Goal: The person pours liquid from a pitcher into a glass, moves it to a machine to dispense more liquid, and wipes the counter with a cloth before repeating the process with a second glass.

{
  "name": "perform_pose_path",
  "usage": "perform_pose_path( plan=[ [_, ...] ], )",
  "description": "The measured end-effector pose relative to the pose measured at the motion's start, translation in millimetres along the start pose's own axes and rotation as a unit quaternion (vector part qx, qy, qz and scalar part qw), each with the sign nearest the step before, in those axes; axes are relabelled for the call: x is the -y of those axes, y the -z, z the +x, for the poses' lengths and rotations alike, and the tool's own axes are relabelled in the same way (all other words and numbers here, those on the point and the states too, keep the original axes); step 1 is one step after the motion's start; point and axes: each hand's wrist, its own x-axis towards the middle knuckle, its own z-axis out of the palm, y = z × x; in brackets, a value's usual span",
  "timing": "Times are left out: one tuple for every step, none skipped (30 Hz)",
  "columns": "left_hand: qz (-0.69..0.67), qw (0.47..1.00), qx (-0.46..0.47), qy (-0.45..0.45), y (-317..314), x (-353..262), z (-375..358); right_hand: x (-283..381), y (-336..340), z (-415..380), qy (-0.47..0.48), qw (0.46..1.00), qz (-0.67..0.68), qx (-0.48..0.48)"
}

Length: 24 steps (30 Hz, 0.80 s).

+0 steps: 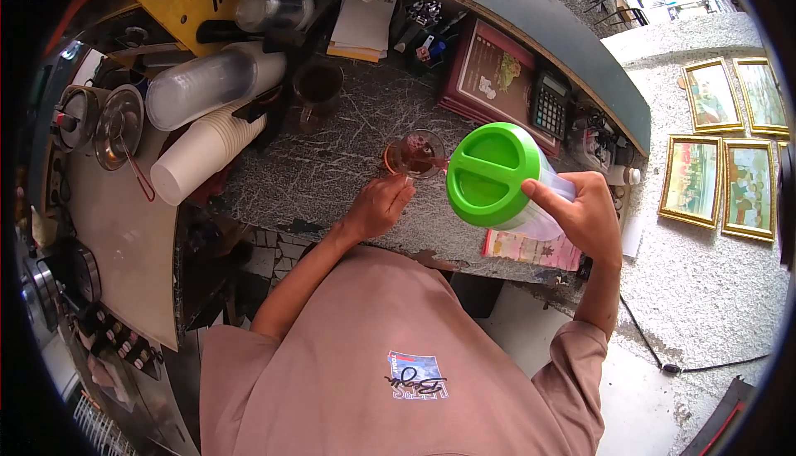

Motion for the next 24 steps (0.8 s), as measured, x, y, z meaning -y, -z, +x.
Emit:
perform_pose_path(
  plan=[
    [0.005,1.0,-0.008,-0.012,-0.6,0.8,-0.5,-0.6,-0.2,0.0,0.002,1.0,-0.003,0.0],
    [0.005,1.0,-0.008,-0.012,-0.2,0.5,-0.7,-1.1,-0.2,0.1,0.005,1.0,-0.005,-0.002],
    [0.003,1.0,0.0,-0.004,0.7,-0.8,-0.4,-1.3,-0.1,0.4,0.005,1.0,-0.005,-0.002],
    [0.0,1.0,0.007,0.005,1.4,-1.6,-0.1,-1.7,-0.1,0.7,0.003,1.0,-0.003,0.0],
    [0.0,1.0,0.008,0.005,1.3,-1.2,-0.6,-2.1,-0.5,0.7,0.0,1.0,-0.001,0.003],
    [-0.001,1.0,0.008,0.003,1.2,-0.6,-0.8,-2.4,-1.0,0.6,0.0,1.0,-0.001,0.003],
    [-0.003,1.0,0.009,0.001,1.1,0.0,-0.3,-2.5,-1.4,0.7,0.003,1.0,0.007,0.001],
    [-0.002,1.0,0.009,0.001,1.1,0.3,-0.2,-2.7,-1.7,0.9,0.007,1.0,0.015,0.0],
    [0.0,1.0,0.007,-0.001,0.8,0.4,-0.5,-3.1,-1.8,1.0,0.006,1.0,0.015,0.0],
    [0.003,1.0,0.006,-0.003,0.6,0.4,-0.8,-3.5,-1.8,1.2,0.008,1.0,0.014,0.001],
    [0.002,1.0,0.006,-0.003,0.9,0.1,-0.6,-3.8,-1.8,1.4,0.01,1.0,0.013,0.002],
    [0.002,1.0,0.01,-0.001,1.6,-0.4,-0.5,-4.3,-2.2,1.6,0.01,1.0,0.013,0.002],
    [0.003,1.0,0.015,0.002,2.3,-0.7,-0.4,-5.0,-3.0,1.7,0.014,1.0,0.014,0.0],
    [0.003,1.0,0.014,0.002,2.5,-0.5,-0.3,-5.6,-3.7,2.1,0.017,1.0,0.015,-0.001],
    [0.003,1.0,0.013,0.003,2.3,-0.3,-0.6,-6.7,-4.3,2.5,0.017,1.0,0.015,-0.001],
    [0.002,1.0,0.012,0.004,2.0,-0.3,-0.9,-7.9,-4.5,2.8,0.016,1.0,0.014,0.001],
    [0.002,1.0,0.012,0.004,1.9,-0.1,-0.5,-8.6,-4.3,3.3,0.016,1.0,0.012,0.002],
    [-0.001,1.0,0.015,0.006,1.9,0.0,-0.5,-8.7,-4.3,3.6,0.016,1.0,0.012,0.001],
    [-0.004,1.0,0.018,0.008,1.7,0.2,-0.7,-8.6,-4.5,3.9,0.017,1.0,0.014,0.002],
    [-0.004,1.0,0.019,0.008,0.9,1.0,-1.0,-8.6,-4.6,4.0,0.018,1.0,0.016,0.002],
    [0.001,1.0,0.013,0.0,-0.1,2.3,-0.9,-8.6,-4.5,4.2,0.018,1.0,0.016,0.002],
    [0.007,1.0,0.006,-0.007,-0.6,2.8,-0.9,-8.6,-4.4,4.2,0.017,1.0,0.008,0.001],
    [0.007,1.0,0.007,-0.007,-0.2,2.4,-0.6,-8.6,-4.4,4.3,0.016,1.0,-0.001,0.0],
    [0.004,1.0,0.012,-0.008,0.9,1.4,0.1,-8.2,-4.4,4.6,0.016,1.0,0.0,0.0]
  ],
)
